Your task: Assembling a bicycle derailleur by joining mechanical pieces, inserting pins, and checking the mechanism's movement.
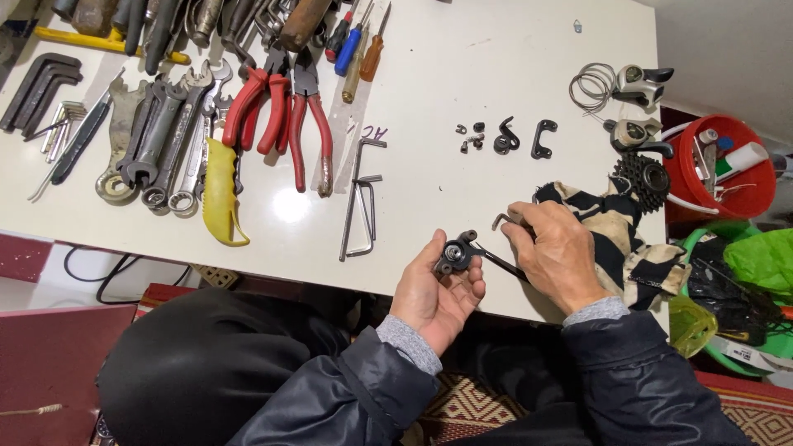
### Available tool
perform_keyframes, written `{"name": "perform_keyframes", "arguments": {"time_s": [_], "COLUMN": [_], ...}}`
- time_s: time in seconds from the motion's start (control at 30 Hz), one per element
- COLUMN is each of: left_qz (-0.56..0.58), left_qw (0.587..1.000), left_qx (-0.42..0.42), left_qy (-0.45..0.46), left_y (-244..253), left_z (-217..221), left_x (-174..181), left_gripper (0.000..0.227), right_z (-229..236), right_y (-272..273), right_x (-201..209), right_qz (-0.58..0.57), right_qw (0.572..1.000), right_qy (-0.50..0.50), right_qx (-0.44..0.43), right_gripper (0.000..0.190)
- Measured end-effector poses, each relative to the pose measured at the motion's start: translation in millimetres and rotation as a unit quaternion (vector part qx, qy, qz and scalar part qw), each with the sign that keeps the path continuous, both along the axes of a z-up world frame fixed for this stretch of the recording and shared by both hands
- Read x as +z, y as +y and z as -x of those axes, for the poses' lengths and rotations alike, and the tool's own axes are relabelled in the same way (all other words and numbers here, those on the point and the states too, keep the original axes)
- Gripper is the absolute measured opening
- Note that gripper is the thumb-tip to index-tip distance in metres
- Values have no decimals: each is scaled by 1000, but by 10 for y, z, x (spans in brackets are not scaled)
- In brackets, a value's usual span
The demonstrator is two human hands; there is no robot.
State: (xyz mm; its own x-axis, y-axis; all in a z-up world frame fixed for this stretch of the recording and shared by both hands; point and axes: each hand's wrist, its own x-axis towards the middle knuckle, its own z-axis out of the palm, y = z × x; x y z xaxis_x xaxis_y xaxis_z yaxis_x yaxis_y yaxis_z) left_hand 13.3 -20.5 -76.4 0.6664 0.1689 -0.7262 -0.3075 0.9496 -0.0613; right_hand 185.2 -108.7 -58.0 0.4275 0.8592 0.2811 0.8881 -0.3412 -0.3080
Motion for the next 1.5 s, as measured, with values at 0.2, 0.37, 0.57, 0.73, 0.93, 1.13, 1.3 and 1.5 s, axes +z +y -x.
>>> {"name": "perform_keyframes", "arguments": {"time_s": [0.2,0.37,0.57,0.73,0.93,1.13,1.3,1.5], "left_qz": [-14,-29,-51,-76,-162,-301,-397,-391], "left_qw": [1000,999,995,994,970,906,875,878], "left_qx": [-7,-31,-79,-71,-131,-220,-180,-179], "left_qy": [7,17,36,40,121,201,212,209], "left_y": [15,4,39,55,161,232,237,264], "left_z": [26,49,54,114,131,165,203,224], "left_x": [21,42,81,292,565,570,558,445], "left_gripper": [51,52,56,56,64,63,43,49], "right_z": [32,330,494,542,480,471,532,613], "right_y": [-13,5,116,189,240,274,311,366], "right_x": [129,560,707,820,688,550,517,514], "right_qz": [-29,-14,-7,52,40,58,46,4], "right_qw": [999,964,949,952,950,944,957,967], "right_qy": [13,261,274,250,289,318,277,232], "right_qx": [20,56,154,166,110,66,66,110], "right_gripper": [19,33,52,51,42,40,37,40]}}
